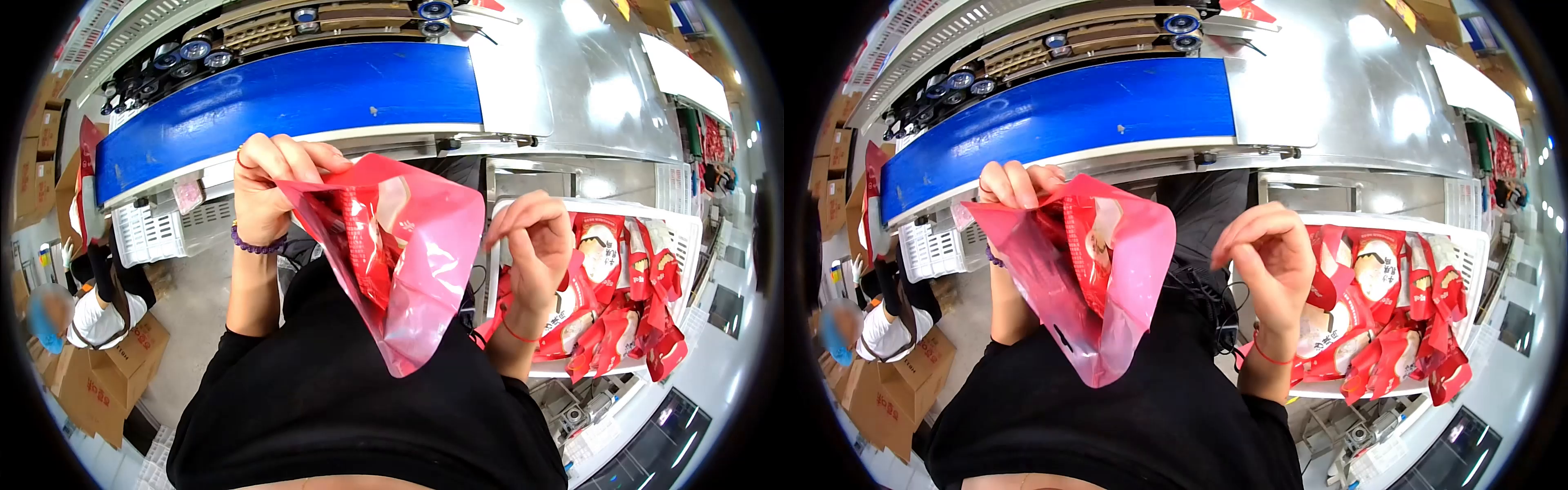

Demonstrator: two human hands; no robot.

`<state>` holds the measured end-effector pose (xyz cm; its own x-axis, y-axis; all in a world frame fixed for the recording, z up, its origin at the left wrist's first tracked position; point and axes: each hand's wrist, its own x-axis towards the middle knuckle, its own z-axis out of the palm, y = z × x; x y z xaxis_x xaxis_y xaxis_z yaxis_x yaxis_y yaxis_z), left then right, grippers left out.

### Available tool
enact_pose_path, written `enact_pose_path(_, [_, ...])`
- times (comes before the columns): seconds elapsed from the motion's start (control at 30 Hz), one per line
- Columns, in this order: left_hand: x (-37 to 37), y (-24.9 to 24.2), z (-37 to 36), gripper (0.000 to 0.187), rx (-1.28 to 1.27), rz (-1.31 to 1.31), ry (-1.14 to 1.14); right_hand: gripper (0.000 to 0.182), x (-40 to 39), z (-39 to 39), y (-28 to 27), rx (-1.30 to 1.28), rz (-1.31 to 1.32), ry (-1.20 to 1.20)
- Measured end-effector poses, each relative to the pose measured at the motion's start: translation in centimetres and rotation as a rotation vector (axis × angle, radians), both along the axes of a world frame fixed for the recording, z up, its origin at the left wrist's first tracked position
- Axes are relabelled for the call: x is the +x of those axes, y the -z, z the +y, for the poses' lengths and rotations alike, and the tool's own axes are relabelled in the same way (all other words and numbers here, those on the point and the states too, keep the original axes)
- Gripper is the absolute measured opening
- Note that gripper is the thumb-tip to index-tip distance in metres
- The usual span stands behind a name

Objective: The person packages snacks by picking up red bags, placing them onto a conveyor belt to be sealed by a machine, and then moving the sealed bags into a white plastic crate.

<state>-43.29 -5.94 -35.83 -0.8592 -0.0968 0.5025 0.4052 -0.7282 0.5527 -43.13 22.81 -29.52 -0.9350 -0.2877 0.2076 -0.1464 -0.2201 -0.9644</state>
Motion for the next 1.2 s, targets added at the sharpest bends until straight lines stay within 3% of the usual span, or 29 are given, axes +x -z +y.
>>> enact_pose_path(0.03, [0.3, 0.0, -0.4, 0.02, -0.008, -0.005, -0.01, 0.012, 0.5, 0.0, -0.8, -0.019, -0.1, -0.082])
enact_pose_path(0.1, [0.8, -0.1, -1.2, 0.019, -0.18, -0.026, -0.038, 0.033, 0.5, -0.7, -2.0, 0.105, -0.226, -0.277])
enact_pose_path(0.17, [1.0, 0.0, -1.4, 0.018, -0.311, 0.021, -0.053, 0.038, 0.9, -3.4, -3.6, 0.474, -0.207, -0.219])
enact_pose_path(0.2, [1.3, -0.3, -1.3, 0.018, -0.33, 0.017, -0.045, 0.04, 1.0, -4.1, -2.7, 0.655, -0.034, -0.242])
enact_pose_path(0.23, [1.6, -0.5, -1.2, 0.018, -0.347, 0.016, -0.033, 0.028, 0.8, -4.6, -2.1, 0.737, 0.012, -0.261])
enact_pose_path(0.3, [2.5, 0.5, -2.2, 0.019, -0.272, 0.006, -0.067, 0.022, -0.1, -3.2, -0.8, 0.686, -0.187, -0.145])
enact_pose_path(0.37, [4.0, 0.8, -3.2, 0.018, -0.518, -0.043, -0.174, 0.027, -0.8, -3.0, -1.4, 0.807, -0.129, 0.047])
enact_pose_path(0.47, [4.4, 2.7, -1.6, 0.018, -0.41, -0.134, -0.157, 0.026, -0.6, -2.2, -2.8, 0.797, -0.124, 0.057])
enact_pose_path(0.5, [4.4, 3.3, -1.3, 0.017, -0.365, -0.174, -0.157, 0.031, -0.6, -1.9, -3.3, 0.636, -0.216, -0.086])
enact_pose_path(0.53, [4.5, 3.6, -1.2, 0.017, -0.319, -0.216, -0.153, 0.039, -0.7, -1.4, -3.6, 0.472, -0.308, -0.225])
enact_pose_path(0.57, [4.5, 3.7, -1.1, 0.015, -0.214, -0.271, -0.119, 0.077, -1.0, 0.5, -3.1, 0.435, -0.272, -0.405])
enact_pose_path(0.63, [4.7, 4.1, -1.2, 0.014, -0.112, -0.366, -0.12, 0.103, -0.8, 1.1, -1.5, 0.288, -0.059, -0.389])
enact_pose_path(0.67, [4.6, 4.2, -1.0, 0.014, -0.029, -0.355, -0.074, 0.114, -0.5, 0.8, 0.0, 0.422, 0.041, -0.283])
enact_pose_path(0.7, [4.7, 4.1, -0.8, 0.014, -0.026, -0.355, -0.074, 0.105, -0.5, -0.1, 0.7, 0.59, 0.186, -0.251])
enact_pose_path(0.77, [4.8, 3.5, -0.2, 0.021, -0.066, -0.54, 0.035, 0.084, 0.2, -1.9, 3.1, 0.552, 0.168, -0.308])
enact_pose_path(0.83, [4.8, 3.5, 0.2, 0.018, 0.01, -0.448, 0.081, 0.058, 1.4, -3.6, 5.3, 0.361, 0.063, -0.353])
enact_pose_path(0.87, [4.8, 4.1, -0.5, 0.024, -0.026, -0.527, 0.006, 0.037, 2.0, -4.4, 4.5, 0.299, -0.124, -0.256])
enact_pose_path(0.9, [4.9, 4.7, -1.2, 0.031, -0.061, -0.606, -0.071, 0.026, 2.2, -4.0, 5.7, 0.378, -0.082, -0.102])
enact_pose_path(0.97, [4.8, 1.1, 0.3, 0.023, -0.022, -0.62, -0.111, 0.018, 1.8, -4.8, 5.4, 0.235, -0.215, 0.084])
enact_pose_path(1.07, [4.7, -0.3, 1.1, 0.059, -0.782, -0.655, -0.11, 0.015, 0.8, -5.2, 5.4, 0.317, -0.099, 0.181])
enact_pose_path(1.1, [4.3, -0.1, 1.1, 0.045, -0.936, -0.674, -0.144, 0.015, 0.5, -5.3, 5.6, 0.382, 0.011, 0.243])
enact_pose_path(1.13, [4.0, -0.3, 1.5, 0.037, -0.829, -0.658, -0.175, 0.019, 0.1, -5.1, 4.9, 0.354, -0.016, 0.23])
enact_pose_path(1.17, [3.5, -0.7, 1.9, 0.03, -0.724, -0.64, -0.202, 0.03, -0.4, -5.0, 3.6, 0.099, -0.211, 0.125])
enact_pose_path(1.2, [3.2, -1.1, 1.8, 0.027, -0.727, -0.676, -0.205, 0.036, -0.5, -5.0, 3.2, 0.059, -0.207, 0.076])
